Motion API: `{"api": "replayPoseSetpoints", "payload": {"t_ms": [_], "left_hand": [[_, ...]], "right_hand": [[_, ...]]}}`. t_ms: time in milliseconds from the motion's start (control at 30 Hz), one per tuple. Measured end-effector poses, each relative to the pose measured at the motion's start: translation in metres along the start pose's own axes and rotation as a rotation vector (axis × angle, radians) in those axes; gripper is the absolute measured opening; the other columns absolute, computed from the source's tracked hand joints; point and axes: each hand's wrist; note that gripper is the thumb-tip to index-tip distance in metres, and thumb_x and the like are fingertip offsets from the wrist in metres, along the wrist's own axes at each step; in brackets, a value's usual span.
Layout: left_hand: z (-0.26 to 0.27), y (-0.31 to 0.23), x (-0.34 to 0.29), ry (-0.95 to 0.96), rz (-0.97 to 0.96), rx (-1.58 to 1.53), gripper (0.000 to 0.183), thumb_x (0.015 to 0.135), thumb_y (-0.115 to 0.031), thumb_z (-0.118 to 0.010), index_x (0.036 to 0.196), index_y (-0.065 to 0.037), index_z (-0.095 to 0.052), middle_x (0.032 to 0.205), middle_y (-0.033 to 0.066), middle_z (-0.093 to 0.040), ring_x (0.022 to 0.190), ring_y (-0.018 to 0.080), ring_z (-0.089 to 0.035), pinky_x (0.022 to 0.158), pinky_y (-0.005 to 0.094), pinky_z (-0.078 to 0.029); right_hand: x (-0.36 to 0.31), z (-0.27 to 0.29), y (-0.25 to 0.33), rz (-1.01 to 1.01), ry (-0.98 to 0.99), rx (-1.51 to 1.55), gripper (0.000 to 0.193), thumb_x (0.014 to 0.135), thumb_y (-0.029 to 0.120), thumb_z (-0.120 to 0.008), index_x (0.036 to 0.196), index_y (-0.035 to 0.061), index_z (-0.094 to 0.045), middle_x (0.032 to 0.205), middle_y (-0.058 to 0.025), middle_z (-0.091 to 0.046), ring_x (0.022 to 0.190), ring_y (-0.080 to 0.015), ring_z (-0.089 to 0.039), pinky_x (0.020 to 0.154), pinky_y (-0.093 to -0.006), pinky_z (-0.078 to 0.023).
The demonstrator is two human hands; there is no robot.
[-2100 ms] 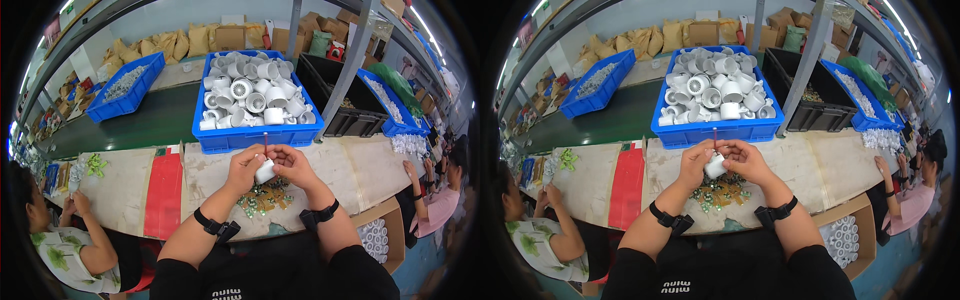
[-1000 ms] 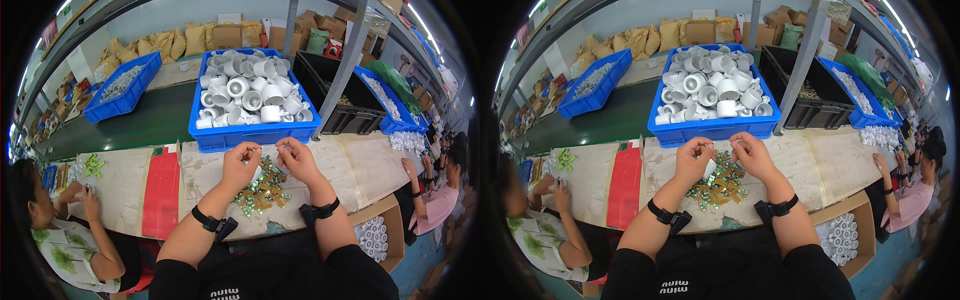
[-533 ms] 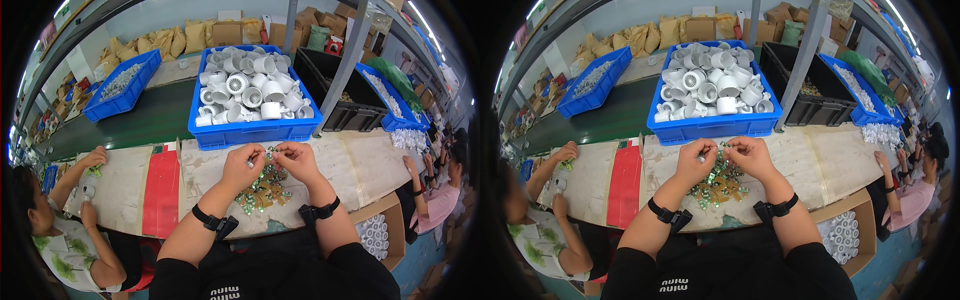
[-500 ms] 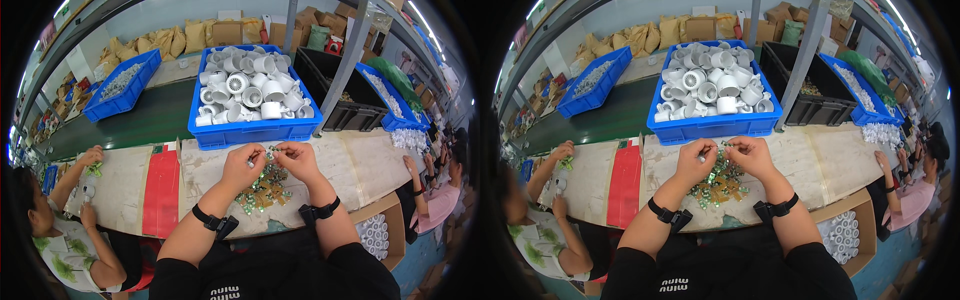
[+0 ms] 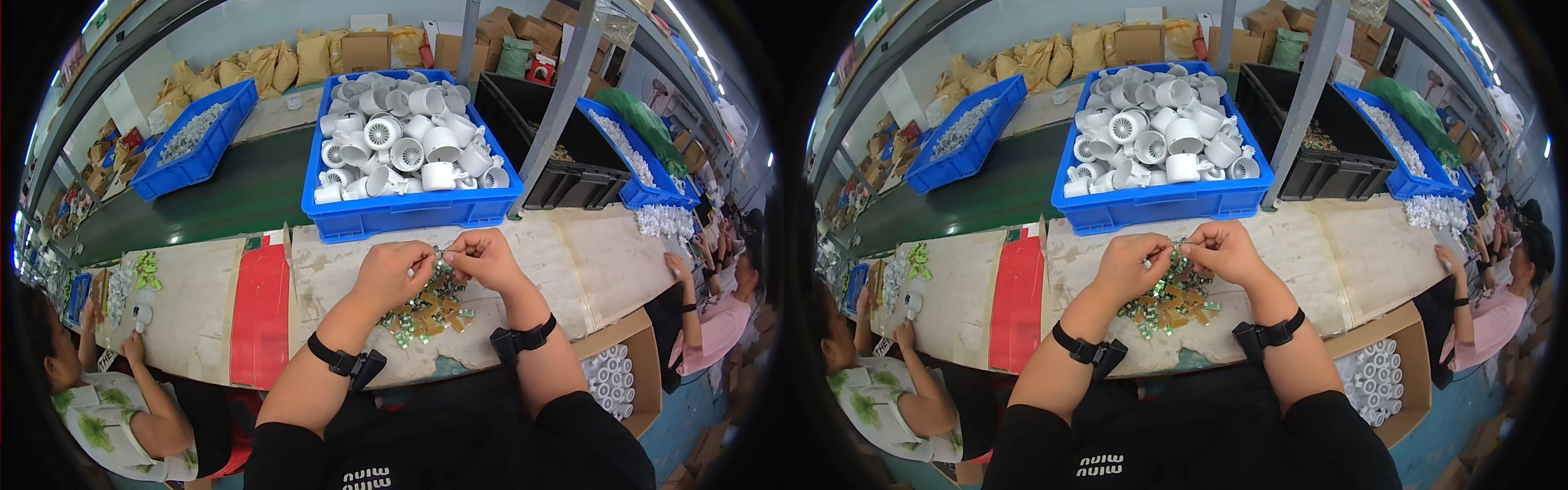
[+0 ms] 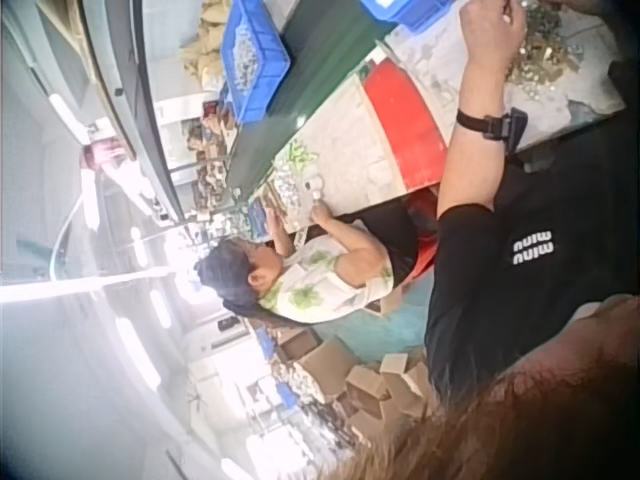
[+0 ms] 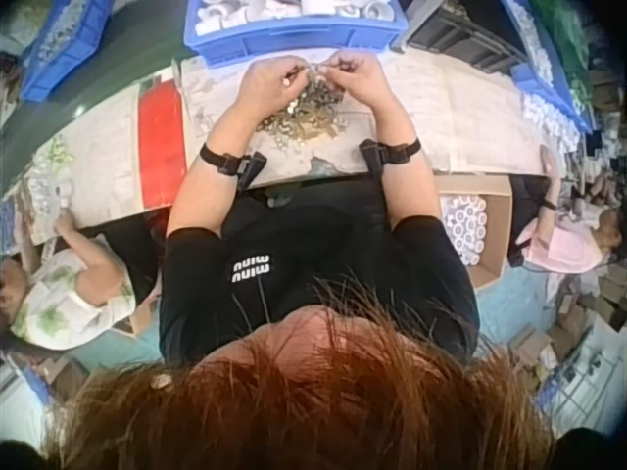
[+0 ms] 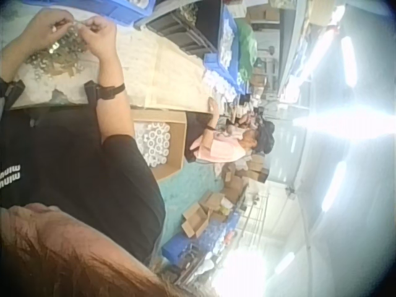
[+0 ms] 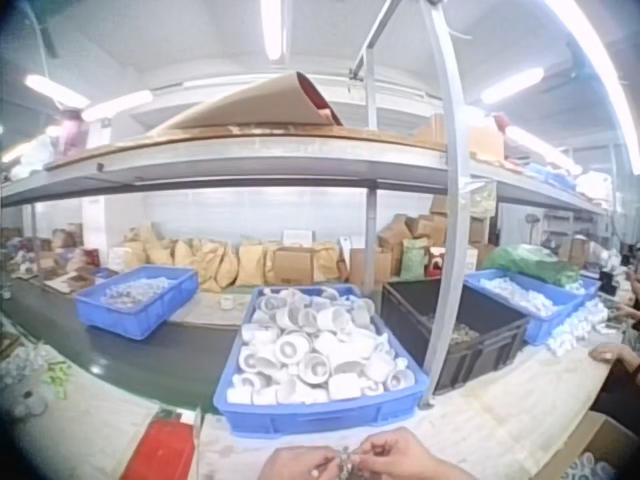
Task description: Assembling small electronic components into white plastic housing units and packaging them into a box.
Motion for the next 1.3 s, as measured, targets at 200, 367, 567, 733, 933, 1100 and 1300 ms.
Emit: {"api": "replayPoseSetpoints", "payload": {"t_ms": [200, 367, 567, 733, 933, 1100, 1300], "left_hand": [[-0.008, 0.0, -0.001, -0.063, 0.037, -0.175, 0.007, 0.092, -0.007, -0.077, 0.096, -0.001, -0.076, 0.081, 0.0098, -0.076, 0.069, 0.0179, -0.073, 0.065, 0.0319, -0.058], [-0.007, 0.002, -0.002, 0.073, 0.14, -0.334, 0.008, 0.095, -0.007, -0.075, 0.094, 0.0, -0.074, 0.078, 0.0082, -0.074, 0.068, 0.0133, -0.07, 0.064, 0.0301, -0.055], [-0.007, -0.003, 0.001, 0.073, 0.078, -0.196, 0.007, 0.095, -0.007, -0.072, 0.093, 0.0, -0.073, 0.075, 0.011, -0.072, 0.065, 0.0194, -0.07, 0.062, 0.0314, -0.055], [0.006, -0.008, 0.001, -0.016, 0.058, -0.124, 0.007, 0.093, -0.008, -0.073, 0.092, -0.001, -0.073, 0.078, 0.0153, -0.073, 0.068, 0.0298, -0.073, 0.063, 0.037, -0.057], [0.044, -0.015, 0.0, 0.066, 0.223, 0.177, 0.011, 0.09, -0.015, -0.071, 0.092, -0.004, -0.075, 0.083, 0.0178, -0.075, 0.076, 0.0376, -0.074, 0.07, 0.0445, -0.059], [0.134, 0.045, -0.046, -0.104, 0.583, 0.713, 0.018, 0.087, -0.018, -0.069, 0.094, -0.002, -0.073, 0.089, 0.0245, -0.074, 0.084, 0.0455, -0.072, 0.076, 0.0553, -0.059], [0.225, 0.109, -0.176, -0.149, 0.527, 1.185, 0.045, 0.088, -0.022, -0.074, 0.126, 0.0, -0.064, 0.143, 0.0314, -0.049, 0.136, 0.0482, -0.047, 0.115, 0.062, -0.035]], "right_hand": [[-0.005, 0.002, 0.006, 0.061, 0.052, 0.022, 0.012, 0.098, 0.009, -0.081, 0.092, 0.0019, -0.073, 0.076, 0.0002, -0.072, 0.059, -0.0049, -0.063, 0.051, -0.0213, -0.046], [-0.005, 0.007, 0.0, 0.058, 0.083, 0.045, 0.012, 0.097, 0.009, -0.081, 0.091, 0.0026, -0.073, 0.076, 0.001, -0.071, 0.059, -0.0049, -0.063, 0.051, -0.0211, -0.046], [0.002, 0.003, -0.009, 0.068, 0.063, 0.046, 0.014, 0.097, 0.011, -0.082, 0.09, 0.0027, -0.072, 0.074, 0.0014, -0.07, 0.059, -0.0051, -0.063, 0.05, -0.0213, -0.045], [0.013, -0.002, -0.023, 0.097, 0.058, 0.075, 0.015, 0.097, 0.013, -0.082, 0.094, 0.0023, -0.072, 0.075, 0.0007, -0.07, 0.061, -0.0057, -0.063, 0.053, -0.0219, -0.048], [0.016, 0.005, -0.026, 0.165, -0.04, -0.001, 0.02, 0.098, 0.014, -0.079, 0.113, 0.0007, -0.077, 0.078, 0.0009, -0.069, 0.062, -0.0072, -0.059, 0.056, -0.0238, -0.047], [0.016, 0.013, -0.027, 0.073, -0.318, -0.257, 0.015, 0.101, 0.017, -0.076, 0.1, 0.0023, -0.075, 0.072, 0.0033, -0.066, 0.06, -0.0047, -0.055, 0.055, -0.0235, -0.044], [0.021, -0.013, -0.031, 0.25, -0.22, -0.376, 0.012, 0.096, 0.011, -0.077, 0.097, -0.0005, -0.076, 0.07, 0.002, -0.065, 0.063, -0.0034, -0.053, 0.058, -0.0247, -0.042]]}}
Point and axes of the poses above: each hand's wrist, its own x-axis towards the middle knuckle, its own z-axis out of the back of the hand, y = z × x
